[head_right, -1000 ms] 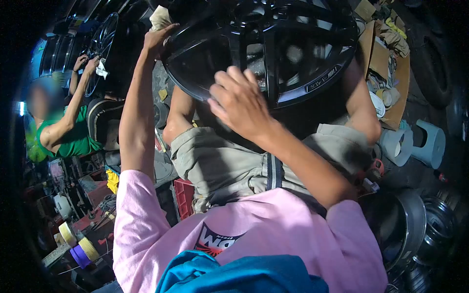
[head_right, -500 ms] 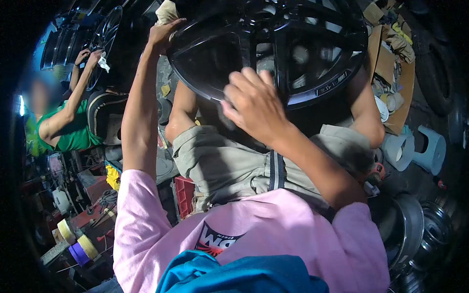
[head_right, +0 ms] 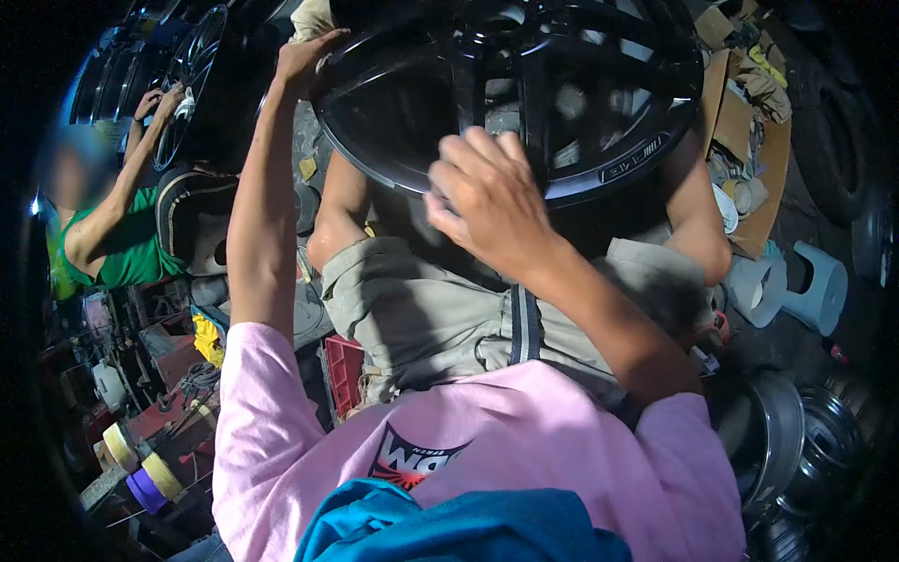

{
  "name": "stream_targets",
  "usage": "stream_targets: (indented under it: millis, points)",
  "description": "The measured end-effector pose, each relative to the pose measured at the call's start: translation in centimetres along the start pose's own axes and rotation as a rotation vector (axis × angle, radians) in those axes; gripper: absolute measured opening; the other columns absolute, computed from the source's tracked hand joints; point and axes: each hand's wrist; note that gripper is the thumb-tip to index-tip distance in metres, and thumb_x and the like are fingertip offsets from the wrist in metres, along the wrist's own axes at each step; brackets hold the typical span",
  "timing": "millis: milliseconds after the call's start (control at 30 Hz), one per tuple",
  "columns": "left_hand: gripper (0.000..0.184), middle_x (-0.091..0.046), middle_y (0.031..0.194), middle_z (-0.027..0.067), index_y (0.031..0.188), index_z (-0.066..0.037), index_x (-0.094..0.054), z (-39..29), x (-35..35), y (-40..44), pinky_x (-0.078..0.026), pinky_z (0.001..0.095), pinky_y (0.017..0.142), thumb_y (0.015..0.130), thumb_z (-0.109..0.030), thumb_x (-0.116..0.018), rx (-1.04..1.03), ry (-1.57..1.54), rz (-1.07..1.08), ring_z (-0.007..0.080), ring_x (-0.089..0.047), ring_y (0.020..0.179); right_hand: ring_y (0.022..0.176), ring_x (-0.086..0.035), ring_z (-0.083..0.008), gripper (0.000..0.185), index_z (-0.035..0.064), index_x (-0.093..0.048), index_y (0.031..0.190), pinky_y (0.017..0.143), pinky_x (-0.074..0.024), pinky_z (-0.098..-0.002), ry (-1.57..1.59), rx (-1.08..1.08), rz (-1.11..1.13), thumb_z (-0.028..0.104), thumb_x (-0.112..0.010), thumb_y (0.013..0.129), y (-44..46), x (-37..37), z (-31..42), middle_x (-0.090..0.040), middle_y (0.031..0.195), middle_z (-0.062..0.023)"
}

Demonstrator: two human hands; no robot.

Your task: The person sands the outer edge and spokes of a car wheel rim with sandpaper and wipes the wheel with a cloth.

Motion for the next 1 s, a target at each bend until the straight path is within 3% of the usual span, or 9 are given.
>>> stream_targets:
  millis: [133, 233, 300, 400, 533, 633, 733, 800, 1000]
  points:
    - [0.095, -0.072, 0.143, 0.0032, 0.160, -0.044, -0.048, -1.4, 2.8, -0.5, -0.066, 0.0370, 0.087, 0.081, 0.005, -0.072, 0.006, 0.052, 0.034, 0.0328, -0.078, 0.108, 0.096, -0.058, -0.0274, 0.019, 0.0068, -0.066, 0.082, 0.084, -0.0425, -0.0429, 0.022, 0.055, 0.027, 0.018, -0.082, 0.083, 2.0, -2.5, 0.1, -0.059, 0.094, -0.0086]
    - [0.094, -0.073, 0.139, 0.0046, 0.157, -0.043, -0.052, -2.8, 4.8, -0.6, -0.066, 0.0388, 0.083, 0.080, 0.004, -0.073, 0.018, 0.083, 0.050, 0.0328, -0.078, 0.106, 0.097, -0.059, -0.0282, 0.019, 0.0057, -0.068, 0.086, 0.084, -0.0433, -0.0432, 0.012, 0.006, 0.078, 0.019, -0.082, 0.083, -0.2, 0.7, -0.7, -0.059, 0.095, -0.0091]
    - [0.088, -0.074, 0.138, 0.0051, 0.156, -0.043, -0.055, 0.3, -0.4, 0.2, -0.066, 0.0394, 0.082, 0.081, 0.000, -0.073, -0.037, -0.169, -0.092, 0.0320, -0.078, 0.104, 0.094, -0.058, -0.0290, 0.020, 0.0060, -0.067, 0.084, 0.082, -0.0432, -0.0432, 0.017, 0.012, 0.082, 0.017, -0.084, 0.081, -0.6, 1.2, -0.7, -0.059, 0.094, -0.0090]
    - [0.082, -0.074, 0.138, 0.0062, 0.156, -0.044, -0.055, -0.9, 1.0, -0.1, -0.065, 0.0405, 0.087, 0.085, -0.004, -0.072, -0.033, -0.165, -0.172, 0.0330, -0.078, 0.106, 0.092, -0.058, -0.0296, 0.024, 0.0068, -0.064, 0.080, 0.080, -0.0429, -0.0437, 0.052, 0.061, -0.028, 0.017, -0.085, 0.081, 1.6, -2.1, -0.2, -0.059, 0.093, -0.0087]
    - [0.077, -0.074, 0.138, 0.0064, 0.157, -0.046, -0.053, 0.8, -0.8, 1.0, -0.064, 0.0412, 0.091, 0.093, -0.003, -0.063, 0.054, -0.031, 0.013, 0.0338, -0.078, 0.107, 0.096, -0.059, -0.0286, 0.020, 0.0056, -0.067, 0.085, 0.085, -0.0439, -0.0436, 0.042, 0.033, 0.031, 0.018, -0.082, 0.083, 1.6, -1.8, -0.2, -0.060, 0.095, -0.0090]
    - [0.081, -0.075, 0.135, 0.0062, 0.157, -0.045, -0.054, 2.9, -4.5, 2.4, -0.064, 0.0391, 0.087, 0.088, -0.007, -0.071, 0.151, -0.276, -0.056, 0.0323, -0.079, 0.104, 0.097, -0.059, -0.0281, 0.019, 0.0057, -0.068, 0.085, 0.085, -0.0435, -0.0434, -0.004, -0.018, 0.147, 0.019, -0.081, 0.084, -0.6, 1.6, -0.8, -0.060, 0.095, -0.0088]
    - [0.088, -0.078, 0.128, 0.0057, 0.159, -0.045, -0.051, 2.1, -3.8, 0.6, -0.065, 0.0392, 0.079, 0.084, -0.007, -0.076, 0.029, -0.539, -0.143, 0.0321, -0.079, 0.093, 0.094, -0.058, -0.0284, 0.020, 0.0065, -0.067, 0.084, 0.083, -0.0428, -0.0433, 0.016, 0.011, 0.116, 0.018, -0.083, 0.085, 0.7, 0.1, -0.3, -0.059, 0.092, -0.0085]
    - [0.091, -0.078, 0.125, 0.0064, 0.159, -0.045, -0.050, -1.4, 1.4, -0.4, -0.065, 0.0406, 0.076, 0.082, -0.008, -0.080, 0.022, -0.068, -0.050, 0.0322, -0.079, 0.087, 0.092, -0.057, -0.0290, 0.023, 0.0068, -0.067, 0.085, 0.082, -0.0427, -0.0431, 0.064, 0.055, 0.052, 0.020, -0.085, 0.086, 2.7, -2.7, 0.0, -0.058, 0.091, -0.0086]
    - [0.087, -0.078, 0.124, 0.0087, 0.156, -0.046, -0.054, 0.5, -1.0, 1.5, -0.067, 0.0411, 0.078, 0.083, -0.007, -0.080, 0.150, -0.179, -0.071, 0.0323, -0.078, 0.084, 0.096, -0.058, -0.0279, 0.021, 0.0073, -0.069, 0.085, 0.084, -0.0424, -0.0436, 0.013, -0.047, 0.199, 0.023, -0.083, 0.088, 0.0, 1.6, -0.3, -0.060, 0.096, -0.0090]
Point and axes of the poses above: each hand's wrist, its own y-axis towards the middle knuckle, its own x-axis out of the back of the hand, z = x × y
